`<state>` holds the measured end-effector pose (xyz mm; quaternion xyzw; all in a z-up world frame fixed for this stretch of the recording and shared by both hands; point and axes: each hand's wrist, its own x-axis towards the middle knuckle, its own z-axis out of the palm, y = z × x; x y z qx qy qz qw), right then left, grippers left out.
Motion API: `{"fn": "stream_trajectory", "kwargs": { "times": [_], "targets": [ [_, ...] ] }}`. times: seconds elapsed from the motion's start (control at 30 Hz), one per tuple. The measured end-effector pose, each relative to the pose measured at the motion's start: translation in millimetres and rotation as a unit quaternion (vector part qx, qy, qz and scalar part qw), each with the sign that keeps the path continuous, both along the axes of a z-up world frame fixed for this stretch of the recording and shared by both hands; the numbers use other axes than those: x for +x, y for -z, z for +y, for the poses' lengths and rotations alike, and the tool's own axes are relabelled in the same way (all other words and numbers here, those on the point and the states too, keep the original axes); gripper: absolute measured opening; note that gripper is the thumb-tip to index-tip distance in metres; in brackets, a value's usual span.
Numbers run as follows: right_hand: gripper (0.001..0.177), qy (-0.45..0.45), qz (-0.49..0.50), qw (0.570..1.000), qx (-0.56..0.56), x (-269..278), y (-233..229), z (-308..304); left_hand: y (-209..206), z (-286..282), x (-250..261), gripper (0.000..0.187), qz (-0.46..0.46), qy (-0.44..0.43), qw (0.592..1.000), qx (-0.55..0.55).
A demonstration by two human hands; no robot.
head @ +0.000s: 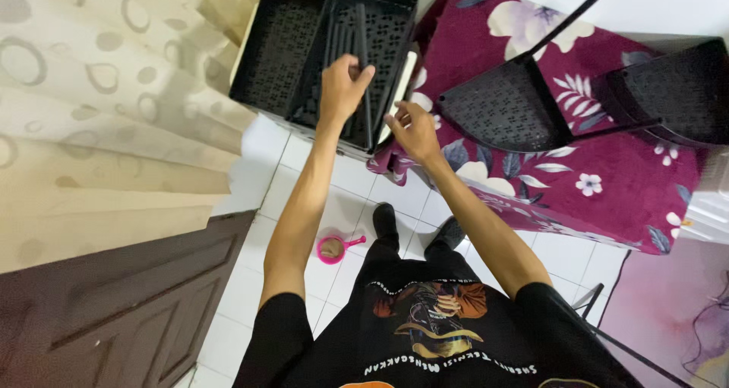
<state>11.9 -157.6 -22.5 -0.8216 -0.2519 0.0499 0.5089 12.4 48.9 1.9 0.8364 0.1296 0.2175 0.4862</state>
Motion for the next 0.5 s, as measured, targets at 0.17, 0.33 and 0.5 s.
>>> {"fn": "stream_trajectory", "kwargs": {
  "times": [0.17, 0.33, 0.5],
  "targets": [
    [0.057, 0.03, 0.077, 0.996, -0.043, 8, 10, 39, 40, 33, 33, 0.03, 0.039, 0.021, 0.998, 0.053],
    [0.061, 0.054, 0.107, 0.993, -0.021, -2, -25, 52, 88, 37, 44, 0.038, 0.114, 0.022, 0.982, 0.15],
    [0.05, -0.052, 0.137, 0.927, 0.344, -58, -146, -7, 91, 41, 45, 0.04, 0.028, 0.06, 0.984, 0.168]
  ]
}}
